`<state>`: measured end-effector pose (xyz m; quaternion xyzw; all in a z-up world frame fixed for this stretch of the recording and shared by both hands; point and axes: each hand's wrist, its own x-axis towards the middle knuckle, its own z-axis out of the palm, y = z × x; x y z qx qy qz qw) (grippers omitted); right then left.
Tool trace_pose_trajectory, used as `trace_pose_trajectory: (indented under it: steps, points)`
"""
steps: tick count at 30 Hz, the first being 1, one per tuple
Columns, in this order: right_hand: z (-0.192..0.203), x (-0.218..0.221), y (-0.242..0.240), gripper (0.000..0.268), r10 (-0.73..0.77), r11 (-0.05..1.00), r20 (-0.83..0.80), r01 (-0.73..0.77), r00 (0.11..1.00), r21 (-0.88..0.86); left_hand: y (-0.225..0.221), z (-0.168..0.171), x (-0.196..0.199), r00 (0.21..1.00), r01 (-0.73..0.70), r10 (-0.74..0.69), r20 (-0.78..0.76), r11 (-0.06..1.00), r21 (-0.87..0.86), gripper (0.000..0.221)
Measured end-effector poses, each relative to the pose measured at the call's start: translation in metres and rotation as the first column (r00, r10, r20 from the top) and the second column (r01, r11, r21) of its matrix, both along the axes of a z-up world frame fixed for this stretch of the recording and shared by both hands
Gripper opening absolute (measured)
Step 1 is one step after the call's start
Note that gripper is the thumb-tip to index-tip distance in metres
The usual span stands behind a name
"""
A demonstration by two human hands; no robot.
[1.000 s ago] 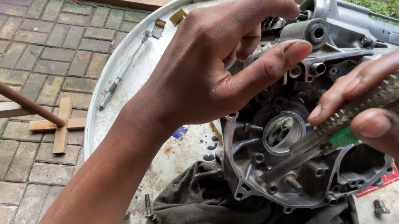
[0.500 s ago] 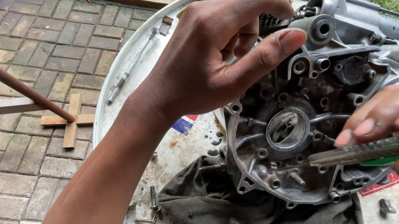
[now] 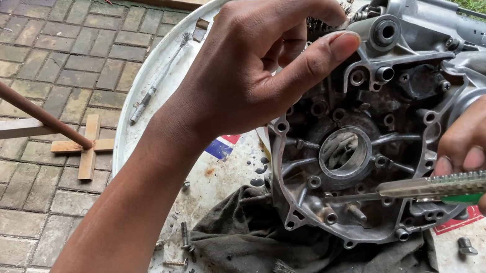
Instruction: Scraping residue from an engine crankcase using a utility knife
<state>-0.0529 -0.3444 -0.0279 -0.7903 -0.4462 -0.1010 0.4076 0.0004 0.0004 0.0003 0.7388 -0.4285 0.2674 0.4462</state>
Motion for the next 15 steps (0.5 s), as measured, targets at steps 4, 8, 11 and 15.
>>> trace_pose_trajectory:
  steps: [4, 8, 11, 15]
  points:
    - [0.006, -0.007, 0.016, 0.031, -0.044, 0.998, -0.07, 0.047, 0.997, 0.045, 0.0, -0.001, 0.0, 1.0, 0.012, -0.011, 0.01, 1.0, -0.016, 0.02]
    - [0.011, -0.017, 0.029, 0.027, -0.059, 0.992, -0.162, 0.076, 0.985, 0.098, 0.001, -0.002, 0.001, 1.0, 0.003, -0.002, 0.032, 1.0, -0.02, 0.019]
    - [0.015, -0.024, 0.033, 0.024, -0.046, 0.996, -0.157, 0.058, 0.986, 0.071, 0.001, -0.003, 0.001, 0.999, -0.002, 0.002, 0.034, 1.0, -0.012, 0.019]
    - [0.001, -0.017, 0.038, 0.029, 0.115, 0.976, -0.069, -0.1, 0.991, 0.191, 0.001, -0.002, 0.001, 0.999, 0.0, 0.0, 0.035, 1.0, -0.018, 0.018]
